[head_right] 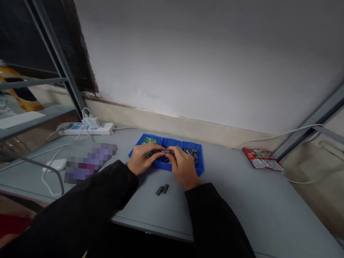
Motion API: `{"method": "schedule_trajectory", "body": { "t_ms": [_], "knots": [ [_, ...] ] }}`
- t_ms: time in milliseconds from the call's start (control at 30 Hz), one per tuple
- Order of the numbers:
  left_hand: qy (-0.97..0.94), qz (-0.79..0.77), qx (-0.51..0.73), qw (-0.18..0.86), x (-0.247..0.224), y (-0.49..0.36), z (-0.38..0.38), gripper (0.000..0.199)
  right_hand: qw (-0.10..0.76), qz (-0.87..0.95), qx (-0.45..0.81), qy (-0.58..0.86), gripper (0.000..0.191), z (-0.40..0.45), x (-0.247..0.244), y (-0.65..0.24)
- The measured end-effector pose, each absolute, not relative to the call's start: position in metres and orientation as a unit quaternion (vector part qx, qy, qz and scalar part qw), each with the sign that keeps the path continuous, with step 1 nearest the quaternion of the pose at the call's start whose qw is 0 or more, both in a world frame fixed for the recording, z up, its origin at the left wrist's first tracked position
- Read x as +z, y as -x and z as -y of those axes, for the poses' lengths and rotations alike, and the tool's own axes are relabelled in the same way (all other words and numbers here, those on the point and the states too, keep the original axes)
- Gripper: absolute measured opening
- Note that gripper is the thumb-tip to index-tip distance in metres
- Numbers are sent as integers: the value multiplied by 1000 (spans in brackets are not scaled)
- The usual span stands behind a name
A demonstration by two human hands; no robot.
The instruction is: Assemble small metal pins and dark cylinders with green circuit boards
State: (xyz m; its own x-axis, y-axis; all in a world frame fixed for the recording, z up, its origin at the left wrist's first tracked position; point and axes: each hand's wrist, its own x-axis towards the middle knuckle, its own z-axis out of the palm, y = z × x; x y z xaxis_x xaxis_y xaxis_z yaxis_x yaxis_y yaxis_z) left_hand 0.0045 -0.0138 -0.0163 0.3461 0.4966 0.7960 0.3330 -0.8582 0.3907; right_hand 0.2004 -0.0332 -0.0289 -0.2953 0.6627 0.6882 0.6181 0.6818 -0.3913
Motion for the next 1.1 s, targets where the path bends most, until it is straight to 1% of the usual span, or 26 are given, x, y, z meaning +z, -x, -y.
{"method": "schedule_trajectory", "body": {
  "t_ms": [233, 333, 500, 633, 767, 1100],
  "knots": [
    [-820, -254, 507, 79, -17, -4, 13, 16, 447, 799, 23, 402, 14, 31, -32, -200],
    [-824, -244, 505, 82, -18, -4, 12, 16, 441, 801, 18, 403, 17, 32, -30, -200],
    [-826, -240, 503, 85, -18, -5, 12, 14, 432, 806, 1, 404, 27, 33, -28, -201],
    [-809, -263, 520, 80, -17, -5, 13, 15, 439, 801, 24, 406, 18, 33, -28, -201],
    [-803, -266, 528, 76, -16, -4, 12, 16, 440, 800, 22, 407, 16, 31, -30, -201],
    [-819, -251, 508, 84, -16, -4, 13, 17, 429, 814, 1, 393, 23, 32, -30, -201]
  ]
}}
